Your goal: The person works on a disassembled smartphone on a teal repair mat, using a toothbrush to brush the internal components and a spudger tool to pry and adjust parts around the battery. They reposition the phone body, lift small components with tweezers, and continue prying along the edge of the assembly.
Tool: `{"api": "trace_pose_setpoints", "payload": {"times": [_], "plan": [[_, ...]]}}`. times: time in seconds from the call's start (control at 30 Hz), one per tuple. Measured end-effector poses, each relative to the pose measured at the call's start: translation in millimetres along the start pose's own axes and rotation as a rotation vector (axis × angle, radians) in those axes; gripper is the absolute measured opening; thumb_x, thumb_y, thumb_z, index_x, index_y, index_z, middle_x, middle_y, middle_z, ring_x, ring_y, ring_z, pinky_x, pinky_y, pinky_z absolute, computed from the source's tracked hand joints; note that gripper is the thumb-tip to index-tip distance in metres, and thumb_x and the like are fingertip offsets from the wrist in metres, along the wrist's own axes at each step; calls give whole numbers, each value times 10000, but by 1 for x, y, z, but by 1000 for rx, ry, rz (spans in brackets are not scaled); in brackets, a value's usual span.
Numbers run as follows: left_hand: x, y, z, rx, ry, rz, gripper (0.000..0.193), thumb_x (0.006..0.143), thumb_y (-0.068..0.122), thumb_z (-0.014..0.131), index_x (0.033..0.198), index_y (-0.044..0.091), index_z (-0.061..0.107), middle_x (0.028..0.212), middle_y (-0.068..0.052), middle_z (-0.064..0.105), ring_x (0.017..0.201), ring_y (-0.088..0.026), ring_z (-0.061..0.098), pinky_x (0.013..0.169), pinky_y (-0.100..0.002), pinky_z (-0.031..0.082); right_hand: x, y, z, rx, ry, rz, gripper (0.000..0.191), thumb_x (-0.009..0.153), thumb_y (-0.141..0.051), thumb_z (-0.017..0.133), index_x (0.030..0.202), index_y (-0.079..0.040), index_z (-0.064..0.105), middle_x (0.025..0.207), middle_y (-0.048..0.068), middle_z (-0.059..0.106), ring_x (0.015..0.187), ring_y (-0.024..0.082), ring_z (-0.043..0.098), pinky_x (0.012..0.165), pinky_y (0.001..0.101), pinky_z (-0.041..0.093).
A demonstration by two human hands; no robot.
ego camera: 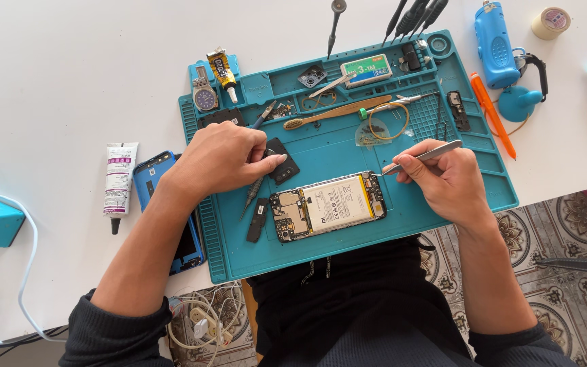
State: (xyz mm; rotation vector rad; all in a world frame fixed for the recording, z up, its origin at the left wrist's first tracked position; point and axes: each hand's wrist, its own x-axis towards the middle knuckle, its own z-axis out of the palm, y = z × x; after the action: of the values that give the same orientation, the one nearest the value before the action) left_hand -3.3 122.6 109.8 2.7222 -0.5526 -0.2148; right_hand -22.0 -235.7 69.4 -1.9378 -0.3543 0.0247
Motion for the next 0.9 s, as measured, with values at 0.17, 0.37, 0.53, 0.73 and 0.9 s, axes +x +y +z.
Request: {"api": "trace_pose_setpoints", "payload": {"times": [0.17, 0.37, 0.53, 0.73, 0.9], "plan": [[0, 0, 0, -1, -6, -11, 476, 893, 503, 693, 636, 105, 644, 524, -62, 617, 539, -242, 617, 535, -402, 479, 0, 1, 0, 11, 0, 8, 124, 992, -97, 686, 1012, 16, 731, 882, 98, 777, 745, 103, 710, 700, 239, 592], [0, -1, 0, -6, -1, -5, 471, 895, 495, 696, 634, 106, 644, 514, -56, 613, 503, -232, 607, 511, -389, 472, 0, 1, 0, 1, 4, 23, 124, 990, -95, 687, 1009, 19, 731, 880, 101, 777, 741, 104, 710, 692, 238, 590], [0, -1, 0, -4, -8, -9, 475, 898, 493, 693, 631, 104, 639, 516, -56, 614, 504, -234, 608, 516, -389, 475, 0, 1, 1, 20, -11, 14, 126, 995, -95, 681, 1010, 21, 729, 890, 98, 778, 747, 102, 701, 701, 236, 585], [0, -2, 1, -11, -7, -17, 471, 891, 494, 694, 631, 105, 639, 518, -58, 613, 510, -235, 609, 522, -390, 477, 0, 1, 2, 19, -11, 11, 121, 989, -88, 689, 1017, 22, 733, 882, 92, 773, 753, 101, 705, 706, 236, 590], [1, -3, 3, 8, 9, 14, 479, 896, 500, 692, 625, 108, 643, 518, -55, 615, 537, -236, 610, 526, -397, 478, 0, 3, 2, 24, -25, 25, 118, 986, -82, 689, 1017, 21, 735, 884, 93, 776, 748, 102, 697, 696, 231, 581]]}}
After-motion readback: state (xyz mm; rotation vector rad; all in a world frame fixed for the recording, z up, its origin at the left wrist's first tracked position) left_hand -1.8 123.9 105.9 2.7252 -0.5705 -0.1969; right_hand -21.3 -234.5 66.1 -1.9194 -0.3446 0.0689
